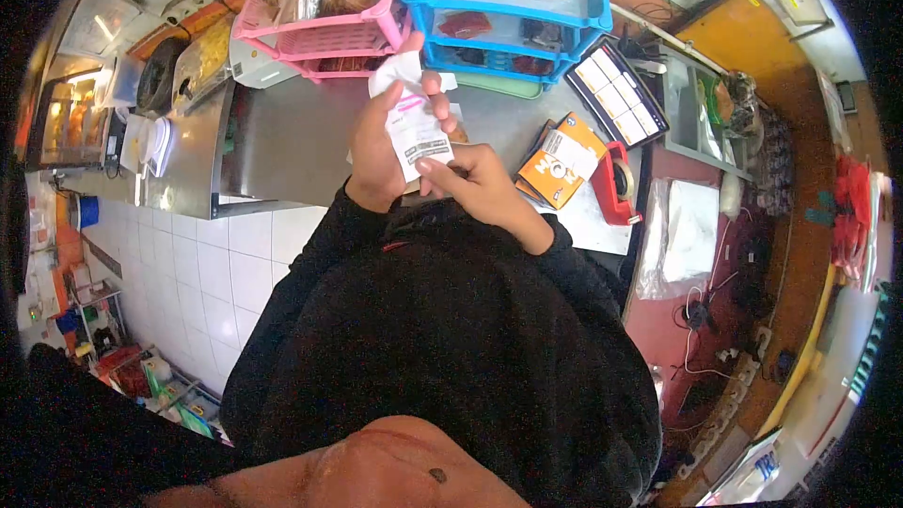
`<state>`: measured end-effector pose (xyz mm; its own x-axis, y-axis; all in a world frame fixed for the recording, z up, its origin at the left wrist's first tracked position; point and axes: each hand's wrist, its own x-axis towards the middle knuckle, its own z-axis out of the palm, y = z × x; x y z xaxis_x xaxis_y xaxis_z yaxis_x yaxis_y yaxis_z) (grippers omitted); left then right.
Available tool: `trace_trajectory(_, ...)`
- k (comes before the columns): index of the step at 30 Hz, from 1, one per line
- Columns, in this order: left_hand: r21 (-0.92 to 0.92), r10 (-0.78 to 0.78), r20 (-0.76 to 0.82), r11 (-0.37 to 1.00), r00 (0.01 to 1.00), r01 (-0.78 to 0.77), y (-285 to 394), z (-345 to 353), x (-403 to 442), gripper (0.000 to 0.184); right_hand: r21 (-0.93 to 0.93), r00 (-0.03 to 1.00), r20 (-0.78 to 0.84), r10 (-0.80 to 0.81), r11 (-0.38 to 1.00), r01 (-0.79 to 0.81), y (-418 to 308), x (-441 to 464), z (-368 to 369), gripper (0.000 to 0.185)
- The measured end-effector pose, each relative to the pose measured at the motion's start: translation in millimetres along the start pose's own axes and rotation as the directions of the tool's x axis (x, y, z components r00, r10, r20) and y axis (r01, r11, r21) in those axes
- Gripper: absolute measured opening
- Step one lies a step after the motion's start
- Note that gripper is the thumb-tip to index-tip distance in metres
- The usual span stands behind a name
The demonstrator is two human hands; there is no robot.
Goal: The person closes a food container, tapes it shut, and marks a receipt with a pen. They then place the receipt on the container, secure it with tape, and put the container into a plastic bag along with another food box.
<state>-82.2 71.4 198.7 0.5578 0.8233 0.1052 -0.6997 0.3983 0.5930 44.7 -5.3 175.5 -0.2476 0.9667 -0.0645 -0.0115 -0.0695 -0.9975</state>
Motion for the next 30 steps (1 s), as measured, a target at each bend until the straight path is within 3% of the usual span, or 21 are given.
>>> trace_trajectory(2, -0.224, 0.071, 0.166, 0.974, 0.983, -0.033, 9, 11, 5, 0.049, -0.103, 0.999, 0.029, -0.019, 0.994, 0.022, -11, -6, -4, 0.025)
trace_trajectory(4, -0.240, 0.069, 0.159, 0.970, 0.985, -0.029, 18, 25, 5, 0.050, -0.146, 0.985, -0.030, -0.172, 0.975, 0.166, -25, -13, -4, 0.021)
trace_trajectory(6, -0.232, 0.057, 0.240, 0.973, 0.969, 0.000, 21, 31, 5, 0.055, -0.075, 0.980, -0.044, -0.194, 0.979, 0.190, -28, -17, -6, 0.018)
trace_trajectory(8, -0.260, 0.029, 0.251, 0.965, 0.968, 0.038, 20, 38, 2, 0.061, -0.153, 0.945, -0.146, -0.294, 0.950, 0.272, -28, -22, -10, 0.020)
trace_trajectory(10, -0.323, -0.004, 0.298, 0.940, 0.955, 0.105, 19, 45, -2, 0.064, -0.088, 0.956, -0.278, -0.093, 0.994, 0.071, -42, -32, -19, 0.031)
trace_trajectory(12, -0.287, 0.006, 0.275, 0.955, 0.961, 0.076, 17, 46, -3, 0.067, 0.086, 0.879, -0.425, -0.217, 0.957, 0.277, -44, -32, -31, 0.044)
trace_trajectory(14, -0.238, 0.041, 0.239, 0.971, 0.970, 0.017, 14, 50, -4, 0.071, 0.115, 0.880, -0.428, -0.206, 0.953, 0.279, -42, -35, -49, 0.053)
trace_trajectory(15, -0.238, 0.037, 0.243, 0.971, 0.969, 0.023, 12, 49, -2, 0.071, -0.051, 0.907, -0.381, -0.177, 0.984, 0.171, -47, -38, -54, 0.056)
trace_trajectory(16, -0.123, 0.118, 0.226, 0.988, 0.967, -0.092, 8, 48, 0, 0.072, -0.154, 0.935, -0.330, -0.126, 0.985, 0.079, -51, -41, -49, 0.054)
trace_trajectory(17, -0.006, 0.200, 0.222, 0.979, 0.954, -0.204, 2, 47, 2, 0.073, -0.099, 0.956, -0.260, -0.136, 0.989, 0.114, -51, -39, -41, 0.048)
trace_trajectory(18, -0.008, 0.192, 0.233, 0.981, 0.953, -0.196, -4, 48, 2, 0.073, -0.043, 0.970, -0.189, -0.151, 0.988, 0.145, -50, -36, -31, 0.043)
trace_trajectory(20, 0.230, 0.378, 0.157, 0.885, 0.913, -0.406, -18, 52, -1, 0.076, 0.137, 0.966, -0.239, -0.100, 0.981, 0.135, -48, -30, -16, 0.019)
trace_trajectory(23, 0.240, 0.394, 0.172, 0.872, 0.903, -0.426, -24, 54, -10, 0.076, 0.239, 0.945, -0.327, -0.017, 0.966, 0.100, -45, -23, -23, 0.018)
trace_trajectory(25, 0.232, 0.423, 0.160, 0.862, 0.892, -0.450, -24, 50, -13, 0.077, 0.142, 0.904, -0.379, -0.198, 0.953, 0.268, -51, -15, -20, 0.020)
trace_trajectory(26, 0.233, 0.422, 0.165, 0.861, 0.891, -0.451, -25, 49, -13, 0.077, 0.142, 0.902, -0.380, -0.202, 0.951, 0.273, -51, -15, -15, 0.020)
trace_trajectory(28, 0.394, 0.457, 0.169, 0.781, 0.873, -0.485, -30, 48, -14, 0.080, 0.274, 0.956, -0.270, -0.114, 0.943, 0.189, -49, -14, -7, 0.025)
trace_trajectory(29, 0.456, 0.410, 0.202, 0.764, 0.889, -0.456, -32, 45, -15, 0.085, 0.140, 0.974, -0.209, -0.084, 0.983, 0.115, -47, -18, -15, 0.029)
trace_trajectory(30, 0.474, 0.386, 0.237, 0.755, 0.892, -0.453, -32, 44, -18, 0.092, 0.138, 0.976, -0.199, -0.086, 0.984, 0.115, -43, -17, -18, 0.029)
